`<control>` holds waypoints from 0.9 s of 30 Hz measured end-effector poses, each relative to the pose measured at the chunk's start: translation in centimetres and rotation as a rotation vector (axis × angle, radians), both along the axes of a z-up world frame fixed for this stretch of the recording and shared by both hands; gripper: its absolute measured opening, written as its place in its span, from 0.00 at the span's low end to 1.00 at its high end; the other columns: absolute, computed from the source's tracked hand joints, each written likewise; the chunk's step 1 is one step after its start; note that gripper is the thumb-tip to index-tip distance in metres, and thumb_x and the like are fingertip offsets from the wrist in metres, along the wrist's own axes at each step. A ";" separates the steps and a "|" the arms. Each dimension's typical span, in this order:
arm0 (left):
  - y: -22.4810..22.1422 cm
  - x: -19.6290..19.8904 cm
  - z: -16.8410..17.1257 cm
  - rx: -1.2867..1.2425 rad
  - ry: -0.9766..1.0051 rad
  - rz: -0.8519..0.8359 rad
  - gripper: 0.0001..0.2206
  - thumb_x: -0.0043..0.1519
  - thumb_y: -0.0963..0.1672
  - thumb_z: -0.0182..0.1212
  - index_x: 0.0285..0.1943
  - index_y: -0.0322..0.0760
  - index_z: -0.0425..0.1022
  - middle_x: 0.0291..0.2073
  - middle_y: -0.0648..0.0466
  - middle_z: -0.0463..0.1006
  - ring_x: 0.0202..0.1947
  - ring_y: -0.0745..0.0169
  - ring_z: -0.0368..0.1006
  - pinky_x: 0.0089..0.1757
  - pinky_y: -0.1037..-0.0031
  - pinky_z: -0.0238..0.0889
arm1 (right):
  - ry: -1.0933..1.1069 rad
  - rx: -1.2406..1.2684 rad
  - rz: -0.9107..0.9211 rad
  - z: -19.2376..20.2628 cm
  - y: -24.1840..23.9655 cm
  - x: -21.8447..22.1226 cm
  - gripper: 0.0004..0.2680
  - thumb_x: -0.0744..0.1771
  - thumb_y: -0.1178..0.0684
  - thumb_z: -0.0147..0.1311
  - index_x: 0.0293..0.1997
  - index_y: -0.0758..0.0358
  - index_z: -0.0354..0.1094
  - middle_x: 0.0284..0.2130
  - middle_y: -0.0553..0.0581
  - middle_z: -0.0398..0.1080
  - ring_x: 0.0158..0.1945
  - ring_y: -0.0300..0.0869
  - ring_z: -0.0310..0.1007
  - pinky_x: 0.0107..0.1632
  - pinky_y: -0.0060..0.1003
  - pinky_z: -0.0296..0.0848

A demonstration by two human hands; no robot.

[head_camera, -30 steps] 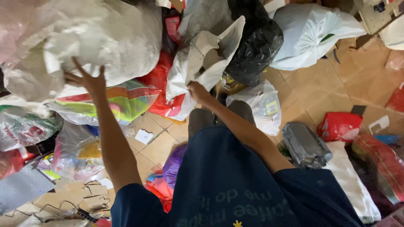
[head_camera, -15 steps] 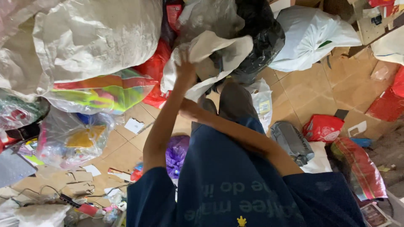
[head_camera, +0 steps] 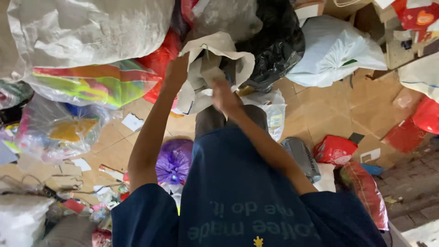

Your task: The person sorts through various plastic bags and sacks filled with recyclables in a cluttered room. They then place a white bicycle helmet on a digital scale, operate the keypad, and write down the recorded weight in a notebook.

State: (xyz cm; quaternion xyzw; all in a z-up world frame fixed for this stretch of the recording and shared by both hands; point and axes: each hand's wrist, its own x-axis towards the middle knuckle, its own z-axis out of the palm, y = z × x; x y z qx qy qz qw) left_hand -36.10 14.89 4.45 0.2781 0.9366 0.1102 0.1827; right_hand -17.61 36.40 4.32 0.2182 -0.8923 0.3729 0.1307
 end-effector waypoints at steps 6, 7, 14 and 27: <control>0.5 1.3 1.0 -0.068 -0.050 -0.012 0.28 0.55 0.36 0.56 0.69 0.34 0.67 0.33 0.40 0.79 0.32 0.40 0.79 0.31 0.57 0.72 | -0.775 0.154 -0.368 -4.1 1.9 -3.8 0.27 0.64 0.54 0.60 0.67 0.80 0.52 0.47 0.80 0.66 0.46 0.70 0.67 0.47 0.61 0.68; 0.3 1.3 1.0 -0.073 -0.052 -0.006 0.28 0.55 0.36 0.56 0.69 0.34 0.67 0.33 0.40 0.79 0.32 0.40 0.79 0.31 0.57 0.72 | -0.776 0.152 -0.360 -5.8 1.9 -3.0 0.27 0.64 0.54 0.60 0.67 0.80 0.52 0.47 0.80 0.66 0.46 0.70 0.67 0.47 0.61 0.68; 0.1 -1.1 2.2 -0.059 0.065 0.059 0.24 0.61 0.37 0.58 0.68 0.42 0.70 0.34 0.42 0.79 0.32 0.40 0.78 0.31 0.55 0.71 | -0.999 0.091 -0.330 -5.4 5.0 -2.2 0.18 0.66 0.56 0.55 0.63 0.69 0.63 0.50 0.74 0.71 0.51 0.65 0.72 0.50 0.57 0.73; 0.3 0.3 4.5 -0.017 0.106 0.122 0.22 0.62 0.38 0.57 0.65 0.48 0.75 0.32 0.43 0.79 0.29 0.42 0.78 0.29 0.55 0.70 | -0.943 -0.517 -0.488 -3.4 12.4 -0.3 0.07 0.69 0.56 0.59 0.45 0.69 0.65 0.32 0.58 0.64 0.36 0.44 0.62 0.39 0.43 0.64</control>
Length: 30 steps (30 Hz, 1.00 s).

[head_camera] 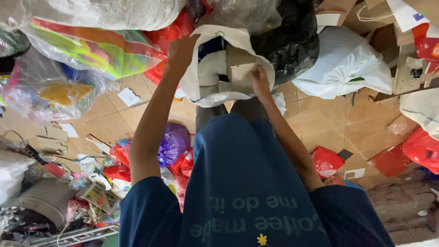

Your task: The person sorts through various plastic bags and sacks filled with recyclables in a cluttered room. They then place a white bicycle helmet on a digital scale, operate the keypad, and write down the recorded weight in a notebook.

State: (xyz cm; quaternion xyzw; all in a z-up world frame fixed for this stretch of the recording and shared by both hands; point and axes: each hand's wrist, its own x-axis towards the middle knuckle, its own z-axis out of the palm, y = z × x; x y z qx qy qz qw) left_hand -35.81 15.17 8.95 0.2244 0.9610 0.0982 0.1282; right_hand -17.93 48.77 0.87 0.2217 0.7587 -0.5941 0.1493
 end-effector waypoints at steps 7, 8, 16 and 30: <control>1.8 0.7 -0.1 0.062 -0.045 0.057 0.20 0.62 0.39 0.57 0.64 0.50 0.75 0.34 0.45 0.81 0.32 0.42 0.79 0.29 0.56 0.71 | 0.092 0.056 0.067 0.6 2.7 1.5 0.09 0.72 0.56 0.57 0.48 0.70 0.60 0.35 0.52 0.58 0.41 0.39 0.59 0.47 0.34 0.65; 1.9 0.8 0.1 0.040 -0.030 0.071 0.21 0.63 0.39 0.57 0.65 0.51 0.74 0.35 0.45 0.81 0.33 0.42 0.79 0.30 0.56 0.71 | 0.086 0.007 0.025 2.7 1.8 0.8 0.09 0.70 0.57 0.56 0.52 0.69 0.61 0.36 0.50 0.60 0.40 0.37 0.60 0.46 0.33 0.65; 3.6 7.9 -2.4 -0.341 0.110 0.264 0.40 0.57 0.39 0.56 0.76 0.74 0.47 0.51 0.43 0.75 0.40 0.41 0.78 0.29 0.58 0.73 | 0.112 0.023 -0.069 7.6 -1.4 -2.1 0.04 0.71 0.58 0.52 0.45 0.67 0.61 0.33 0.49 0.57 0.38 0.36 0.57 0.42 0.35 0.62; 5.7 15.8 -3.6 -0.017 0.006 -0.200 0.31 0.59 0.45 0.61 0.73 0.39 0.55 0.69 0.43 0.67 0.65 0.44 0.65 0.57 0.40 0.58 | 0.154 -0.115 -0.165 2.8 1.0 -6.2 0.09 0.74 0.56 0.53 0.40 0.66 0.56 0.33 0.49 0.55 0.38 0.37 0.53 0.47 0.34 0.60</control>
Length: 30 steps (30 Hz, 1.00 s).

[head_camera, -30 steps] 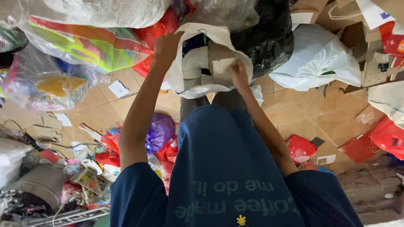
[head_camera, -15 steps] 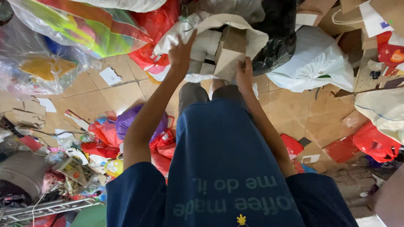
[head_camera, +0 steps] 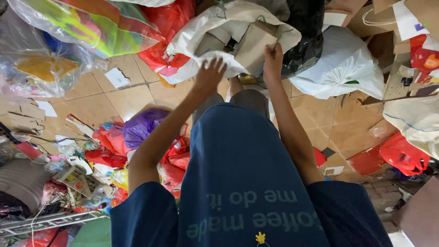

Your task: The person sorts through various plastic bags and sacks filled with recyclables in a cluttered room. They then place a white bicycle helmet on a digital scale, operate the keypad, and write down the recorded weight in a notebook.

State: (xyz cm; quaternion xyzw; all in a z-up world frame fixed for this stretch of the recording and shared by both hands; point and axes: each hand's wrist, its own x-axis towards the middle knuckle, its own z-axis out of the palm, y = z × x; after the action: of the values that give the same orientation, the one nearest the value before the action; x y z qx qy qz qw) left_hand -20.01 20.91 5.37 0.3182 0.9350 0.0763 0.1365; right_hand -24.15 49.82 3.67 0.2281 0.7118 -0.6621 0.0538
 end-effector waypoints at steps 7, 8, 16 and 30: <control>5.2 0.8 0.5 -0.039 0.061 0.184 0.36 0.62 0.43 0.62 0.82 0.39 0.53 0.65 0.40 0.70 0.65 0.47 0.67 0.52 0.58 0.63 | 0.047 -0.138 0.014 4.8 0.9 -3.8 0.06 0.71 0.58 0.53 0.51 0.66 0.65 0.41 0.50 0.70 0.47 0.36 0.68 0.53 0.33 0.67; 5.7 -0.5 2.8 0.056 0.140 0.176 0.37 0.55 0.45 0.60 0.77 0.39 0.54 0.64 0.41 0.72 0.62 0.46 0.68 0.51 0.57 0.63 | 0.053 -0.167 0.053 4.6 1.4 -3.7 0.05 0.71 0.58 0.53 0.50 0.66 0.65 0.40 0.49 0.69 0.46 0.36 0.66 0.52 0.33 0.65; 4.3 3.7 -2.6 -0.140 -0.185 0.145 0.25 0.65 0.41 0.56 0.75 0.39 0.67 0.32 0.50 0.79 0.36 0.51 0.77 0.55 0.56 0.63 | 0.028 -0.107 0.218 1.5 3.2 -4.2 0.03 0.73 0.57 0.55 0.47 0.63 0.65 0.34 0.46 0.58 0.40 0.35 0.56 0.48 0.34 0.60; -0.6 3.8 6.3 -0.071 -0.160 0.160 0.05 0.58 0.45 0.59 0.36 0.42 0.79 0.34 0.50 0.77 0.39 0.52 0.75 0.43 0.58 0.63 | 0.185 -0.381 0.201 2.6 0.1 -8.2 0.10 0.72 0.57 0.56 0.60 0.63 0.67 0.51 0.50 0.71 0.56 0.38 0.69 0.62 0.38 0.65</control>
State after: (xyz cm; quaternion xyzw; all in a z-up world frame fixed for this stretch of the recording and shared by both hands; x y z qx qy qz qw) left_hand -16.21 20.27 11.64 0.2306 0.9456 0.0788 0.2155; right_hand -32.31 49.93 6.28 0.0802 0.5952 -0.7938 0.0958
